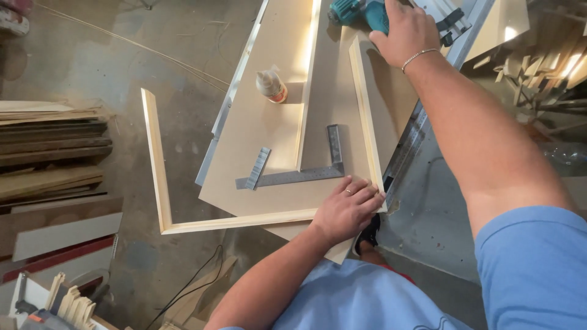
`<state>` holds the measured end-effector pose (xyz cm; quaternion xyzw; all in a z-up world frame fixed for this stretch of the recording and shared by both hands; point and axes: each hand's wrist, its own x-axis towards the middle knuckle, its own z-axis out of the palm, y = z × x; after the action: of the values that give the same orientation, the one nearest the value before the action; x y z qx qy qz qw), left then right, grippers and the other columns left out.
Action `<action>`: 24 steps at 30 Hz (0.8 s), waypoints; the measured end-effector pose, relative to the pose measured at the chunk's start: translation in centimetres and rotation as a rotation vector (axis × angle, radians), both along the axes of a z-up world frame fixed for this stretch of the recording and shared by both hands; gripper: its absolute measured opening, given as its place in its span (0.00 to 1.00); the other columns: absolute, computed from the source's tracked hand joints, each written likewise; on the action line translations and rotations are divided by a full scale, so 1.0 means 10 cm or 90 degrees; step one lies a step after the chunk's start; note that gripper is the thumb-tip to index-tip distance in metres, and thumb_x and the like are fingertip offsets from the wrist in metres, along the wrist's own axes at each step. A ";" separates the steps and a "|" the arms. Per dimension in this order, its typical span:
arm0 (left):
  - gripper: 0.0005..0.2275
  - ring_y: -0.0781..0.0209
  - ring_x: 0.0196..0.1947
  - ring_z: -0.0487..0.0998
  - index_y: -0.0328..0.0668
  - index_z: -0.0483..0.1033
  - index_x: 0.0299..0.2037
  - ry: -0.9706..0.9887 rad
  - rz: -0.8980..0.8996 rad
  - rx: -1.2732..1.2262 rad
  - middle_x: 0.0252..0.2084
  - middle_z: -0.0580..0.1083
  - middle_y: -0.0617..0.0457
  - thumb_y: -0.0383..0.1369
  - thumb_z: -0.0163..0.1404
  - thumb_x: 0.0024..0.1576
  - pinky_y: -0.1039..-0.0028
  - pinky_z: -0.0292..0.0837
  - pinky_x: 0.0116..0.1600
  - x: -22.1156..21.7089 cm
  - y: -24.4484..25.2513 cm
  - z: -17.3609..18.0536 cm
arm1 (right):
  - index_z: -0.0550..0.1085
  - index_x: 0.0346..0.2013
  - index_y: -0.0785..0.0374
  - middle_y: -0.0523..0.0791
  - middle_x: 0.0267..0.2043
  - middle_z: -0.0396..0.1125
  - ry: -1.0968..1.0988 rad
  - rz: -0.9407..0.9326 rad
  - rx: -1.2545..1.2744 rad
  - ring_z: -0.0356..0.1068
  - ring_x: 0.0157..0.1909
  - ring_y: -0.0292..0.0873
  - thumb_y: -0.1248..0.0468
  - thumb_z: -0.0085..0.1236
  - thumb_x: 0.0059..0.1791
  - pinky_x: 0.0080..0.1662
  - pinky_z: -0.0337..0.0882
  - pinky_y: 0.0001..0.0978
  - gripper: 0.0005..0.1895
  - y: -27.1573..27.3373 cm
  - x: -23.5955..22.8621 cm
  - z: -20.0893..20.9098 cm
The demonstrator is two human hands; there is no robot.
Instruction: Assembling a wooden frame by applying glue and using a pneumatic nail gun on a workbench.
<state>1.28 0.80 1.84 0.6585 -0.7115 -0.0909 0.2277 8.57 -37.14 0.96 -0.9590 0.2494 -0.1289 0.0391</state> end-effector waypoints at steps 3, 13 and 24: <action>0.21 0.51 0.62 0.73 0.49 0.74 0.60 -0.002 -0.004 0.018 0.59 0.75 0.55 0.34 0.55 0.54 0.51 0.63 0.69 0.00 0.00 0.00 | 0.66 0.64 0.63 0.58 0.37 0.73 0.015 0.027 -0.050 0.70 0.36 0.66 0.47 0.66 0.53 0.33 0.71 0.56 0.34 -0.05 -0.13 -0.09; 0.22 0.51 0.65 0.69 0.50 0.70 0.63 0.008 -0.021 0.062 0.62 0.72 0.55 0.37 0.54 0.57 0.49 0.60 0.71 0.01 0.00 -0.02 | 0.67 0.67 0.60 0.51 0.48 0.73 -0.049 0.013 -0.077 0.68 0.45 0.61 0.50 0.66 0.47 0.45 0.66 0.54 0.37 -0.05 -0.30 -0.34; 0.23 0.53 0.61 0.74 0.58 0.74 0.58 -0.038 0.055 -0.030 0.54 0.75 0.57 0.43 0.59 0.50 0.51 0.67 0.68 -0.10 0.01 -0.20 | 0.71 0.63 0.55 0.54 0.38 0.77 0.116 -0.101 0.314 0.77 0.45 0.63 0.46 0.54 0.52 0.49 0.73 0.57 0.28 1.64 -1.16 0.39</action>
<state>0.25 0.87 -0.21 0.6853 -0.6911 -0.0444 0.2253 -3.01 -20.72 4.83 -0.9055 0.3502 0.0198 0.2389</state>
